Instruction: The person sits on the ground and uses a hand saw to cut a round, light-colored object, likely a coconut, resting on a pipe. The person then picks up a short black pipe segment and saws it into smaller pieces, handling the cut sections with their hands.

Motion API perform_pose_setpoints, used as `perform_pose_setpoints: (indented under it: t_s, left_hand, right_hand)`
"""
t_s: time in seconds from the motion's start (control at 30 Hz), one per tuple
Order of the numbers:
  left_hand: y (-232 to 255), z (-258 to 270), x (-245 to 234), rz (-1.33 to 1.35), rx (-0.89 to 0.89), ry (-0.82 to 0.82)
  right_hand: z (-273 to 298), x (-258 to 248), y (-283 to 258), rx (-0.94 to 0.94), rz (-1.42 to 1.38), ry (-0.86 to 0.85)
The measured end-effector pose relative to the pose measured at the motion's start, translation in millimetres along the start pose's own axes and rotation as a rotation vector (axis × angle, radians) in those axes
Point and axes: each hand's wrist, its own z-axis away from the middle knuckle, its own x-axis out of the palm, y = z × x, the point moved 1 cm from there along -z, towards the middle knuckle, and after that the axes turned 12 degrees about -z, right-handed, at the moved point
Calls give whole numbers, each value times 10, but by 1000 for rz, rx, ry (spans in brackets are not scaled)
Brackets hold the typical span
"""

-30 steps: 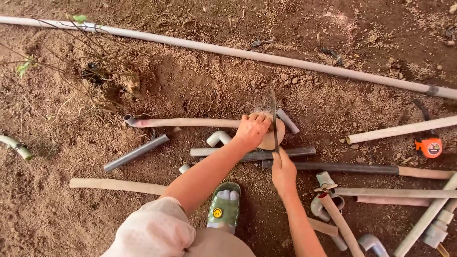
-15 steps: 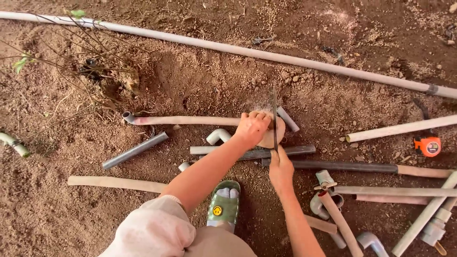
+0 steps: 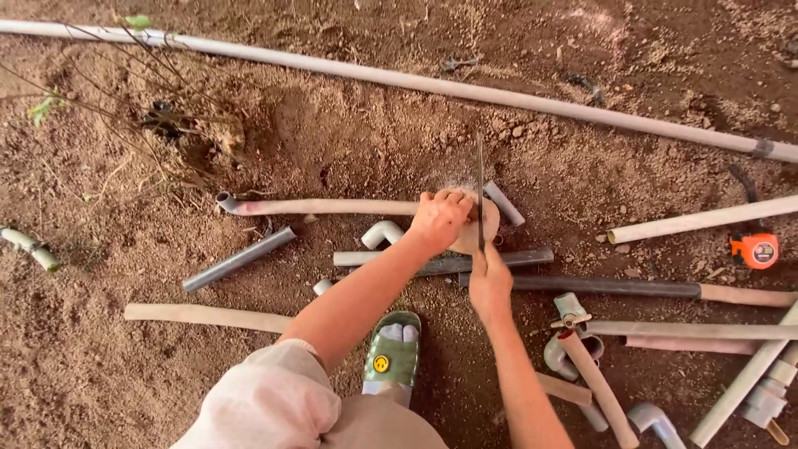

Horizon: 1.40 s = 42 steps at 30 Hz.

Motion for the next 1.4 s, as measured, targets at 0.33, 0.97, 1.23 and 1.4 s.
perform_pose_setpoints:
  t_s: [0.33,0.97,1.23,1.4]
  left_hand:
    - [-110,-5,-830,137,1,-194]
    - [-52,140,-887,315,-85,78]
    - [-12,232,-762,221,1,213]
    - [17,204,-778,230,-12,166]
  right_hand:
    - [347,-218,1284,-193,-234,77]
    - [250,-357,1016,-345,1,141]
    - [174,-264,1102,-385,-28,119]
    - [162,-254,1047,-225,16,134]
